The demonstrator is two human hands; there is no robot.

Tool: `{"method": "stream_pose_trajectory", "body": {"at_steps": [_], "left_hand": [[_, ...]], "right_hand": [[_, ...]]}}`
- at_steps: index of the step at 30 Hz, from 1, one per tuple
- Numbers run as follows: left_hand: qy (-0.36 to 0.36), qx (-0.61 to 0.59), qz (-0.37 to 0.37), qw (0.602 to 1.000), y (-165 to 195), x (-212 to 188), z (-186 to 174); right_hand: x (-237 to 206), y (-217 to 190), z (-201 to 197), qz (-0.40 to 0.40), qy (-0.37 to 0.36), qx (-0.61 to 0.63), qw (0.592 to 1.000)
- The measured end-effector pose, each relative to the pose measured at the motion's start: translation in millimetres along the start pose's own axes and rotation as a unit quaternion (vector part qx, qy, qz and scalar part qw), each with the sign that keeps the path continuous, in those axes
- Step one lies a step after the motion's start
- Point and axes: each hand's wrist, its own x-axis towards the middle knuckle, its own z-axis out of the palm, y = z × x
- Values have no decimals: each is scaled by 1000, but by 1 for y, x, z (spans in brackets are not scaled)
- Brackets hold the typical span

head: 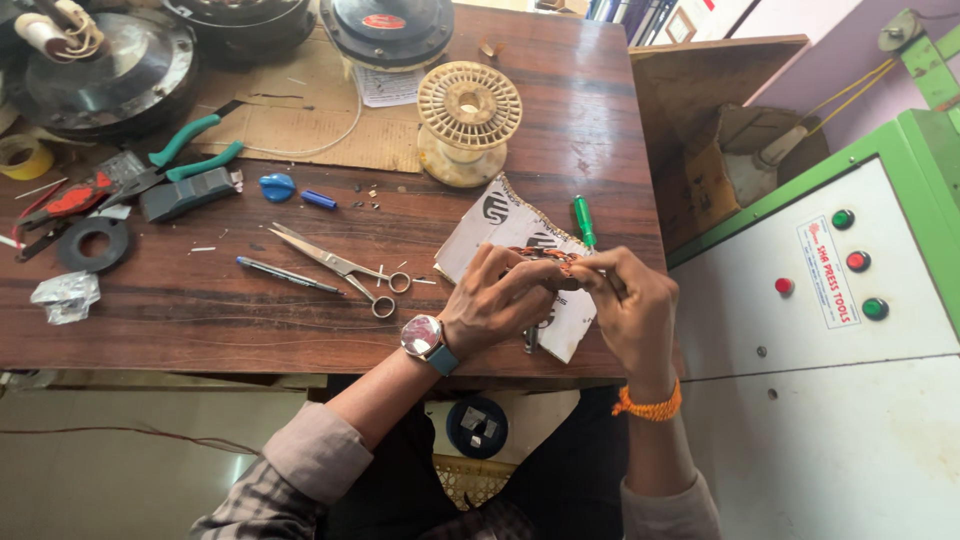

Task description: The person sits at a workbench repairing an electric mixer motor armature. They briefly use a green screwdriver on the armature, then hold and turn the wound copper component by hand, working around its slots and windings over a printed paper on the bench.

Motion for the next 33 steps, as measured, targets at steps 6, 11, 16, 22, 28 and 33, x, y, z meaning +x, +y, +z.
{"method": "stream_pose_trajectory", "body": {"at_steps": [6, 11, 16, 22, 28, 33], "left_hand": [[-2, 28, -5, 1000, 2, 0, 1], [-33, -20, -35, 999, 4, 8, 0], [-46, -53, -79, 994, 6, 17, -3], [-37, -43, -91, 994, 5, 14, -2], [-61, -36, -75, 995, 1, 5, 4], [-64, 32, 18, 997, 0, -2, 6]], "right_hand": [[31, 4, 7, 55, -120, 59, 989], [36, 30, 6, 99, -101, 16, 990], [1, 49, 7, 105, -11, 76, 992], [-49, 51, -2, 159, 67, 62, 983], [-68, 42, 23, 41, 29, 57, 997], [-80, 31, 36, 56, 57, 113, 990]]}}
